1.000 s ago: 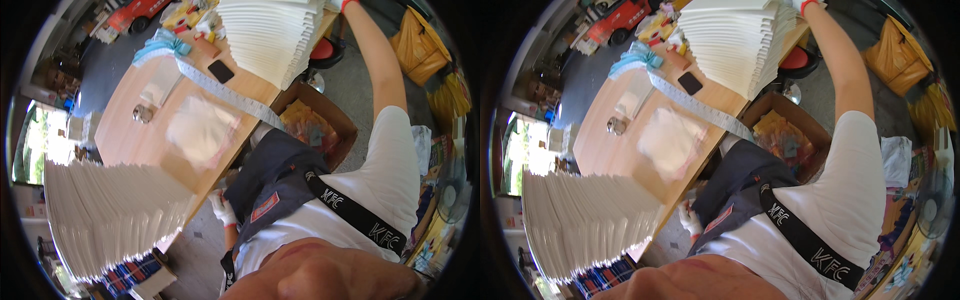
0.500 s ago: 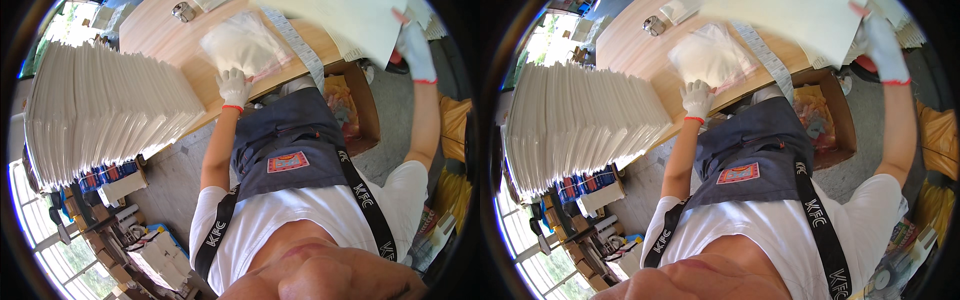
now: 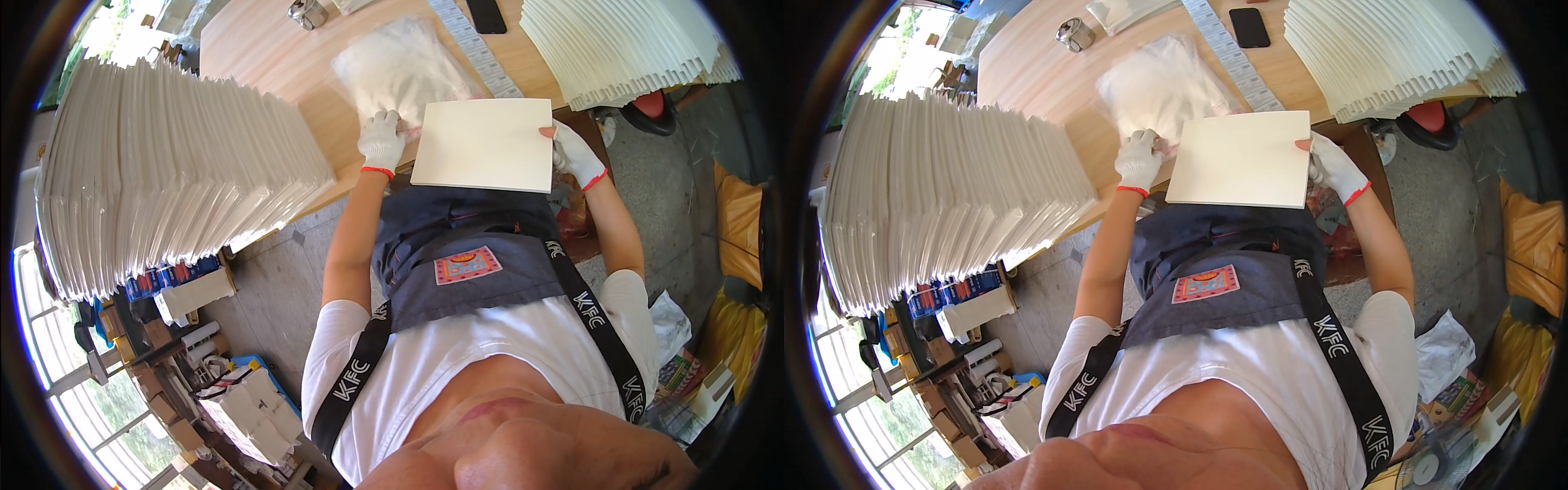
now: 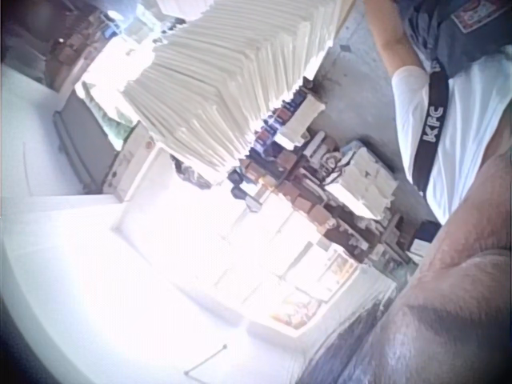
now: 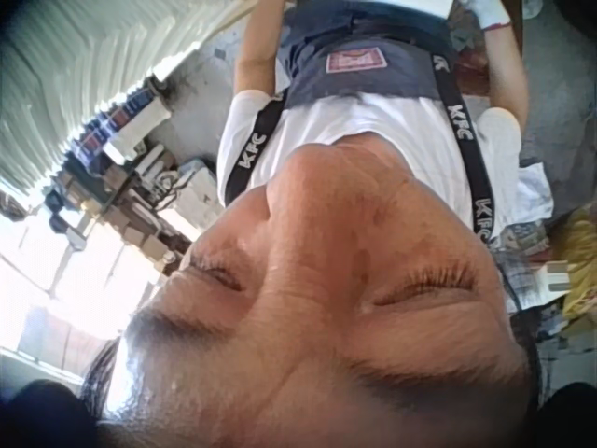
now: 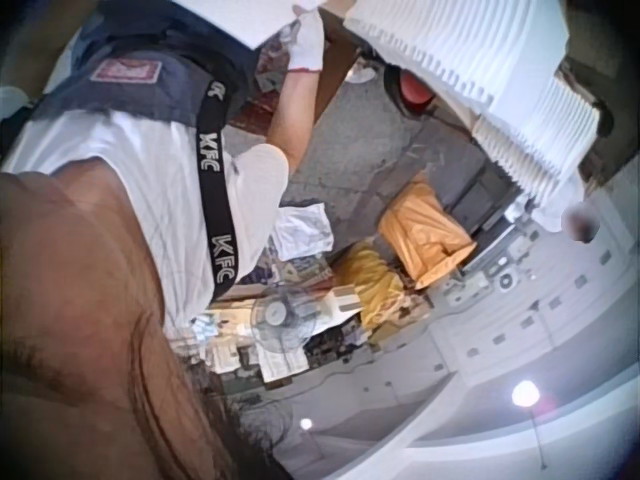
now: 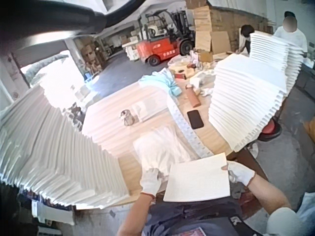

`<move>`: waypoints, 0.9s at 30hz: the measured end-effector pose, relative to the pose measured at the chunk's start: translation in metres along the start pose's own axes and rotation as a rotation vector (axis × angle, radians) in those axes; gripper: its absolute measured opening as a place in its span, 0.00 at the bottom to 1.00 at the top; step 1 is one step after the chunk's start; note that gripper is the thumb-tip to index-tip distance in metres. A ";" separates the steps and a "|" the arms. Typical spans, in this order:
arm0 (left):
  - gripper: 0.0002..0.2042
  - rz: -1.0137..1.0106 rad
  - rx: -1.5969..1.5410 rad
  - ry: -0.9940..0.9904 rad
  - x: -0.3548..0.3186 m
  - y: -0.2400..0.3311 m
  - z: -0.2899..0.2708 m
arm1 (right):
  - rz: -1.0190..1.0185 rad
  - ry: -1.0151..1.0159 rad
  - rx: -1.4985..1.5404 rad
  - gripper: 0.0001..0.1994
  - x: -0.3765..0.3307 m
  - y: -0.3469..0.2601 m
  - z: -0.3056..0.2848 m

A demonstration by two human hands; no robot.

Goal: The person places individual paper boards into plastic sleeves, peels the adhesive backing, and seals the bags before stacking them.

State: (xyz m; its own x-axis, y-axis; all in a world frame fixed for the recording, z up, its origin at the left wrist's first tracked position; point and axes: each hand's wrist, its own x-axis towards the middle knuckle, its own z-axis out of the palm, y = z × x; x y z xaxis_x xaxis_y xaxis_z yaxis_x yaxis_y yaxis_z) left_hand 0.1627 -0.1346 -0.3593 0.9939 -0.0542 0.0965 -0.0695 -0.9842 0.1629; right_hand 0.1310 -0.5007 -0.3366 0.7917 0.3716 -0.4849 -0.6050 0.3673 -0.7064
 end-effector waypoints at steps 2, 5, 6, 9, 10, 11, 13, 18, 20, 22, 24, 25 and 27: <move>0.11 -0.032 -0.057 -0.009 -0.004 -0.006 0.001 | -0.016 0.021 0.009 0.18 -0.004 -0.006 0.011; 0.10 -0.039 -0.152 0.018 -0.007 -0.011 0.002 | -0.089 0.071 0.069 0.17 0.008 0.003 -0.002; 0.10 -0.045 -0.184 0.035 -0.010 -0.013 0.000 | -0.115 0.083 0.093 0.16 0.013 0.006 -0.001; 0.10 0.007 -0.112 0.172 -0.013 -0.012 -0.006 | -0.167 0.126 0.196 0.13 0.021 0.023 0.006; 0.10 -0.033 -0.199 0.172 -0.011 -0.010 -0.011 | -0.124 0.128 0.172 0.11 0.027 0.032 0.002; 0.10 -0.073 -0.286 0.170 -0.007 -0.007 -0.015 | -0.113 0.137 0.214 0.11 0.030 0.043 -0.002; 0.11 -0.111 -0.358 0.186 -0.009 -0.007 -0.016 | -0.096 0.193 0.323 0.11 0.027 0.050 0.020; 0.11 0.088 -0.420 0.305 -0.027 0.005 -0.007 | -0.173 0.068 0.394 0.16 0.015 0.076 0.054; 0.12 -0.053 -0.664 0.573 -0.041 0.010 0.026 | -0.163 0.089 0.359 0.15 0.012 0.077 0.065; 0.15 -0.351 -0.997 0.571 -0.045 0.031 0.027 | -0.182 0.119 0.320 0.15 0.011 0.079 0.070; 0.17 -0.527 -1.263 0.647 -0.044 0.024 0.055 | -0.173 0.075 0.299 0.14 0.013 0.073 0.083; 0.18 -0.541 -1.372 0.678 -0.038 0.026 0.051 | -0.174 0.060 0.290 0.13 0.016 0.070 0.085; 0.11 -0.747 -1.712 0.353 -0.043 0.031 0.039 | -0.190 0.028 0.239 0.12 0.032 0.070 0.086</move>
State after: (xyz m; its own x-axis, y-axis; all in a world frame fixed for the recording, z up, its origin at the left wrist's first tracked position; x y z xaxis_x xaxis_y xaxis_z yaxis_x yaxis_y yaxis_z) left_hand 0.1214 -0.1693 -0.3965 0.8116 0.4938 -0.3122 0.0872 0.4260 0.9005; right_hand 0.1065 -0.3903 -0.3569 0.8928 0.2542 -0.3719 -0.4456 0.6193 -0.6464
